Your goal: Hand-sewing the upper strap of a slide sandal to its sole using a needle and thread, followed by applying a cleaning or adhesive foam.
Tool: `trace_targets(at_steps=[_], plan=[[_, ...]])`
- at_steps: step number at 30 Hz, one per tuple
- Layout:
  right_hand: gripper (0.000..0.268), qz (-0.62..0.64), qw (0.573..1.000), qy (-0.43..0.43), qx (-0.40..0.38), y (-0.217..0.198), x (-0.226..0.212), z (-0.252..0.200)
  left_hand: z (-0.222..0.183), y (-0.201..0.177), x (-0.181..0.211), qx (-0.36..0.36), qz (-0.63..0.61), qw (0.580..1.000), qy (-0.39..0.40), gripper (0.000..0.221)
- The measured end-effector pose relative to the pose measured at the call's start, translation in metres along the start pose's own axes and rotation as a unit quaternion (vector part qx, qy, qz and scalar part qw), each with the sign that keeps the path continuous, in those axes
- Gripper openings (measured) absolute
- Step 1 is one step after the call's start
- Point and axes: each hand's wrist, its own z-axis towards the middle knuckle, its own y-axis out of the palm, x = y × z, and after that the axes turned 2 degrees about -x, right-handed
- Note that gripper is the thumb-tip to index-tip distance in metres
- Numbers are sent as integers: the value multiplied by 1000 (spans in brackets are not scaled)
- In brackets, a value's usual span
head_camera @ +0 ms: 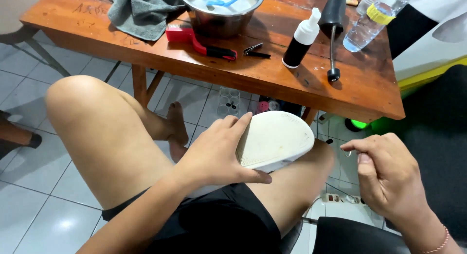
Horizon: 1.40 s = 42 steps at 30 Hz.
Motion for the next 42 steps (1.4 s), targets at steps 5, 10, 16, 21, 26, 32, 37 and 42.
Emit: trace_targets(at_steps=[5,10,16,21,26,32,37,42], plan=[[21,20,998,6,56,-2,15,-4,46,-22,31,-144,-101,983,-58,122],[19,-26,997,13,76,-4,35,0,99,-9,26,-232,-268,935,14,98],[30,-73,992,73,73,18,77,17,156,58,-55,-297,-583,723,221,93],[37,-123,990,61,20,41,132,54,163,65,-100,-328,-750,571,57,98],[41,-142,978,149,26,59,174,101,177,51,-115,-327,-858,380,107,79],[32,-134,963,233,19,81,195,149,183,18,-112,-352,-891,279,70,83],[29,-114,961,247,46,92,187,169,179,-2,-118,-405,-886,220,50,100],[22,-5,948,205,243,98,161,182,175,-14,-124,-401,-891,194,86,101]])
